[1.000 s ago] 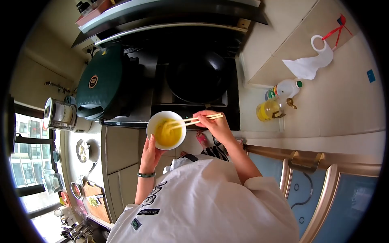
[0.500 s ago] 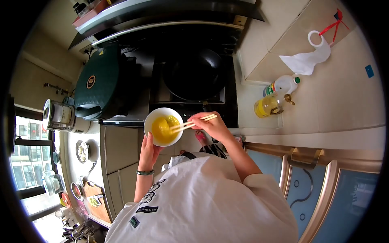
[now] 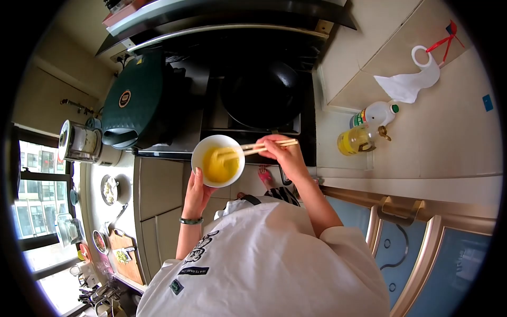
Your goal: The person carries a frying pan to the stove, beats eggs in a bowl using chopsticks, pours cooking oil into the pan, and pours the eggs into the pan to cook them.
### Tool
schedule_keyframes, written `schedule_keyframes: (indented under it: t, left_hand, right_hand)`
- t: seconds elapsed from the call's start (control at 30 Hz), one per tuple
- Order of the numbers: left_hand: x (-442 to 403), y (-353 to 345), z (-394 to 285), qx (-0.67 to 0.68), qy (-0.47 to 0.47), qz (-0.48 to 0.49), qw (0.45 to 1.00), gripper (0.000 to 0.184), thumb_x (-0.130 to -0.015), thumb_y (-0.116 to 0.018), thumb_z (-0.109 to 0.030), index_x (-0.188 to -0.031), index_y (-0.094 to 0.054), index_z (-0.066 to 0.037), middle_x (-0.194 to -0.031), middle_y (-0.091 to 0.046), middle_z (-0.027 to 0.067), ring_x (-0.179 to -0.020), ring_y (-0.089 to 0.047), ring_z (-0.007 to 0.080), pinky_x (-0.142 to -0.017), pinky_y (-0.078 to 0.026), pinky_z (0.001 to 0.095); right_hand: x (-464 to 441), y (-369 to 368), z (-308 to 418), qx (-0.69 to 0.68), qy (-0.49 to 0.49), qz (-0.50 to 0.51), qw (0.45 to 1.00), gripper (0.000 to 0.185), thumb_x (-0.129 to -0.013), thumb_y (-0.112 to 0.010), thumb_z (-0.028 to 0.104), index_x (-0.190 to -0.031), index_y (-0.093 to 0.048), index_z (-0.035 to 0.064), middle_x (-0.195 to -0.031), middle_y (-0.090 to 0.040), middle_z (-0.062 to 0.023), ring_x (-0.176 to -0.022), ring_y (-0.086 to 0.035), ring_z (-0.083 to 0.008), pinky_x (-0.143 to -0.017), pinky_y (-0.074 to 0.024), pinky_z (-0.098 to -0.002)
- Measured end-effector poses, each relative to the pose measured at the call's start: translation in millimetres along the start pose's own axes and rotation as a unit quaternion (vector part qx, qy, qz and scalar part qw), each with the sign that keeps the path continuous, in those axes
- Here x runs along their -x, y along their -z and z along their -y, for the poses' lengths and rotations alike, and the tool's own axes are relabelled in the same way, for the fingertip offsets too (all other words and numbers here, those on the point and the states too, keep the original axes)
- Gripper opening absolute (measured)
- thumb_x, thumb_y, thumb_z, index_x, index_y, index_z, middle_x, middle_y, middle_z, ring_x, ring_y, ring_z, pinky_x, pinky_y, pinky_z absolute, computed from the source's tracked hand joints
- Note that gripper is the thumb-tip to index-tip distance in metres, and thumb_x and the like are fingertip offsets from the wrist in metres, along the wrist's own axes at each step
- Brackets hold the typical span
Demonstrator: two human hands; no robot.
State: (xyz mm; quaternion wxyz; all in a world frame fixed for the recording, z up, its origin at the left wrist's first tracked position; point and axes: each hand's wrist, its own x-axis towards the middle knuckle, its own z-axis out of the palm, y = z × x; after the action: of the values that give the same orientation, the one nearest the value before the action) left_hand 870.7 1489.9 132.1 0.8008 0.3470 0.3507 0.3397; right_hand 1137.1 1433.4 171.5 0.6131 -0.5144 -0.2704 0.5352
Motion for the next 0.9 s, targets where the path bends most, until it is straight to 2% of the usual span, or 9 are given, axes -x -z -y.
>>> schedule_keyframes:
  t: [0.13,0.2,0.33,0.43,0.53,0.63,0.73,0.83,0.9]
  left_hand:
    - [0,0,0,-0.001,-0.004,0.006,1.0,0.052,-0.099,-0.038,-0.041,-0.138,-0.032,-0.006,-0.128,-0.051,0.0122,-0.112,-0.057,0.0242,-0.088,-0.054,0.0366]
    - [-1,0,0,0.004,0.0,0.006,1.0,0.052,-0.099,-0.038,-0.041,-0.138,-0.032,-0.006,-0.128,-0.051,0.0124,-0.112,-0.057,0.0242,-0.088,-0.054,0.0363]
    - [-1,1,1,0.001,0.004,0.003,1.0,0.052,-0.099,-0.037,-0.041,-0.138,-0.032,-0.006,-0.129,-0.051,0.0123,-0.112,-0.057,0.0245,-0.088,-0.054,0.0368]
    - [-3,0,-2,0.001,0.006,0.008,1.0,0.053,-0.1,-0.036,-0.041,-0.138,-0.032,-0.006,-0.129,-0.05,0.0126,-0.113,-0.057,0.0247,-0.089,-0.054,0.0374]
    - [-3,1,0,0.001,0.004,0.013,1.0,0.053,-0.1,-0.036,-0.041,-0.138,-0.031,-0.005,-0.129,-0.05,0.0128,-0.113,-0.057,0.0248,-0.089,-0.054,0.0376]
    - [-4,-1,-2,0.0,0.002,0.013,1.0,0.053,-0.1,-0.037,-0.041,-0.138,-0.031,-0.005,-0.129,-0.05,0.0129,-0.113,-0.057,0.0251,-0.089,-0.054,0.0377]
    - [-4,-1,0,0.008,0.007,0.012,1.0,0.051,-0.1,-0.037,-0.038,-0.139,-0.031,-0.006,-0.128,-0.051,0.0113,-0.111,-0.058,0.0234,-0.086,-0.055,0.0362]
    - [-6,-3,-2,0.016,0.009,0.013,1.0,0.049,-0.101,-0.038,-0.036,-0.14,-0.031,-0.008,-0.127,-0.051,0.0098,-0.109,-0.058,0.0218,-0.085,-0.055,0.0348]
    - [-5,-4,-2,0.014,0.009,0.014,1.0,0.049,-0.1,-0.038,-0.036,-0.14,-0.031,-0.007,-0.127,-0.051,0.0098,-0.11,-0.058,0.022,-0.085,-0.055,0.0351]
  right_hand:
    - [2,-2,1,0.05,-0.064,0.103,0.991,0.018,-0.093,-0.056,0.012,-0.099,-0.064,-0.0029,-0.099,-0.067,-0.0124,-0.093,-0.066,-0.0212,-0.081,-0.0554,-0.0292]
    - [-2,-2,-2,-0.001,-0.004,0.003,1.0,0.017,-0.093,-0.055,0.011,-0.099,-0.064,-0.003,-0.1,-0.067,-0.013,-0.092,-0.066,-0.0209,-0.081,-0.0555,-0.0291]
    - [2,-4,7,0.07,-0.046,0.107,0.991,0.018,-0.093,-0.055,0.012,-0.099,-0.064,-0.0023,-0.099,-0.067,-0.0116,-0.092,-0.066,-0.0195,-0.081,-0.0557,-0.0289]
    - [-2,-5,3,0.072,0.044,0.017,0.996,0.017,-0.093,-0.055,0.011,-0.098,-0.065,-0.002,-0.099,-0.067,-0.0121,-0.091,-0.066,-0.0192,-0.08,-0.056,-0.0287]
    - [2,-3,7,0.057,-0.057,0.096,0.992,0.017,-0.093,-0.055,0.011,-0.098,-0.065,-0.0024,-0.099,-0.067,-0.0124,-0.091,-0.066,-0.0199,-0.08,-0.0557,-0.0286]
    - [0,-4,5,0.06,0.025,0.002,0.998,0.018,-0.092,-0.057,0.011,-0.098,-0.064,-0.0034,-0.098,-0.067,-0.0128,-0.091,-0.066,-0.0207,-0.081,-0.0563,-0.0302]
    - [2,1,4,0.041,-0.052,0.097,0.993,0.018,-0.092,-0.056,0.011,-0.099,-0.064,-0.0034,-0.099,-0.067,-0.0129,-0.092,-0.066,-0.021,-0.082,-0.0554,-0.0298]
    - [-1,1,1,0.043,0.015,-0.007,0.999,0.018,-0.092,-0.055,0.011,-0.098,-0.064,-0.0032,-0.098,-0.067,-0.0132,-0.093,-0.066,-0.0216,-0.081,-0.0559,-0.0302]
    - [0,4,1,0.05,-0.027,0.067,0.996,0.017,-0.092,-0.055,0.011,-0.098,-0.064,-0.0027,-0.099,-0.066,-0.0132,-0.093,-0.066,-0.022,-0.08,-0.0558,-0.0295]
